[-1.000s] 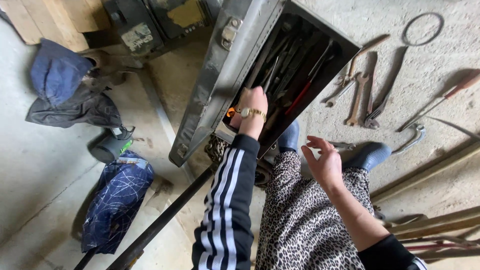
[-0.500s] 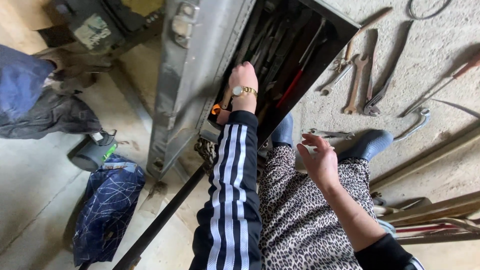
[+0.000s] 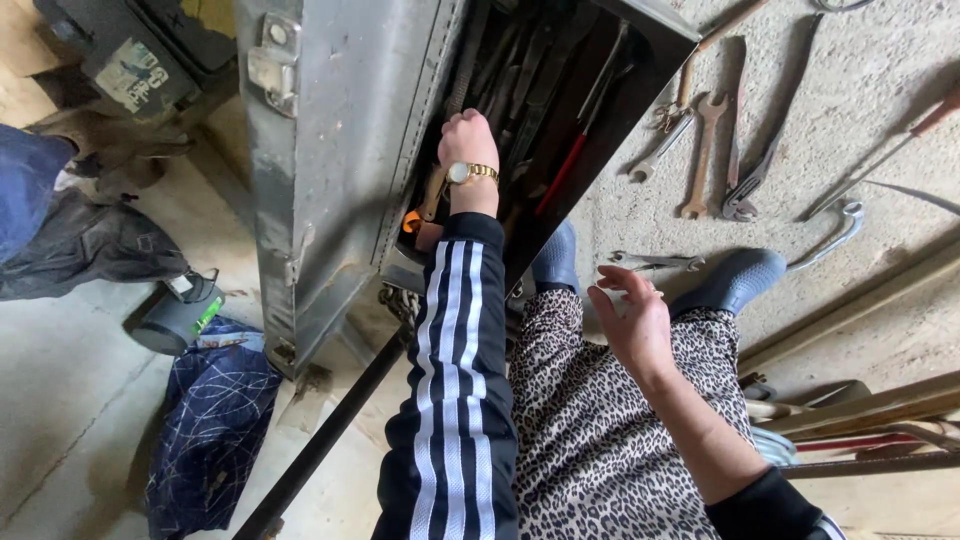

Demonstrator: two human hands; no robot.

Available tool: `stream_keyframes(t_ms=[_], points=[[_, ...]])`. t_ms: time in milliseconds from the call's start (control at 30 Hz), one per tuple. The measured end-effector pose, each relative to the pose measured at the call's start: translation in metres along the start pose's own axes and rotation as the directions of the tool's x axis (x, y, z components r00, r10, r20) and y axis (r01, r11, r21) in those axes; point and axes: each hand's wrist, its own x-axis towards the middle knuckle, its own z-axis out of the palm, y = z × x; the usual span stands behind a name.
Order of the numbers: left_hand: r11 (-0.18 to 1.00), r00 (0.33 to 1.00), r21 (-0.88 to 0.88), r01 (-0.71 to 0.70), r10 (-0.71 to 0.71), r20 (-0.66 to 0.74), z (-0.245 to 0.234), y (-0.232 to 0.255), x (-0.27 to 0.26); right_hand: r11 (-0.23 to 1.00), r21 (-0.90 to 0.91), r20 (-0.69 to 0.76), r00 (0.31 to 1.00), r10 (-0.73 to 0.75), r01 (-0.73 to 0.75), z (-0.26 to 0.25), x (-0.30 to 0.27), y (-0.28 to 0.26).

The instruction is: The person repeatedly reaches into a metal toolbox, picks up various hand tools such as wrenches, files, and pliers, and places them on the concrete floor. The person continues to sort through the contents of the toolbox, moving items from inside the box to the floor area.

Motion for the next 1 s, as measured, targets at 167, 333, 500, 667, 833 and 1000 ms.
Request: stream_keyframes(t_ms=[167, 333, 500, 667, 833, 1000], points=[[1.000, 0.999, 0.006, 0.012, -0.013, 0.034, -0.007, 0.002, 0.002, 1.000, 0.013, 0.009, 1.000, 0.018, -0.018, -0.004, 0.001, 0.003], [0.999, 1.000, -0.046, 0.023, -0.023, -0.001, -0.014, -0.001, -0.008, 1.000, -0.001, 0.012, 1.000, 0.020, -0.020, -0.012, -0.002, 0.008], [0.964, 0.984, -0.264, 0.023, -0.068, -0.163, -0.038, -0.001, -0.040, 0.999, 0.032, -0.012, 0.999, 0.039, -0.038, -0.024, -0.010, 0.015], [0.897, 0.936, -0.435, -0.076, -0.086, -0.340, -0.101, 0.022, -0.103, 0.999, 0.027, -0.030, 0.999, 0.020, -0.019, -0.042, -0.022, 0.016], [0.827, 0.922, -0.538, -0.162, -0.067, -0.381, -0.145, 0.064, -0.158, 0.999, 0.053, -0.075, 0.997, 0.002, 0.002, -0.068, -0.031, 0.022], [0.779, 0.876, -0.510, -0.365, 0.101, -0.472, -0.142, 0.113, -0.188, 0.998, 0.068, -0.105, 0.994, 0.004, 0.003, -0.099, -0.037, 0.036]])
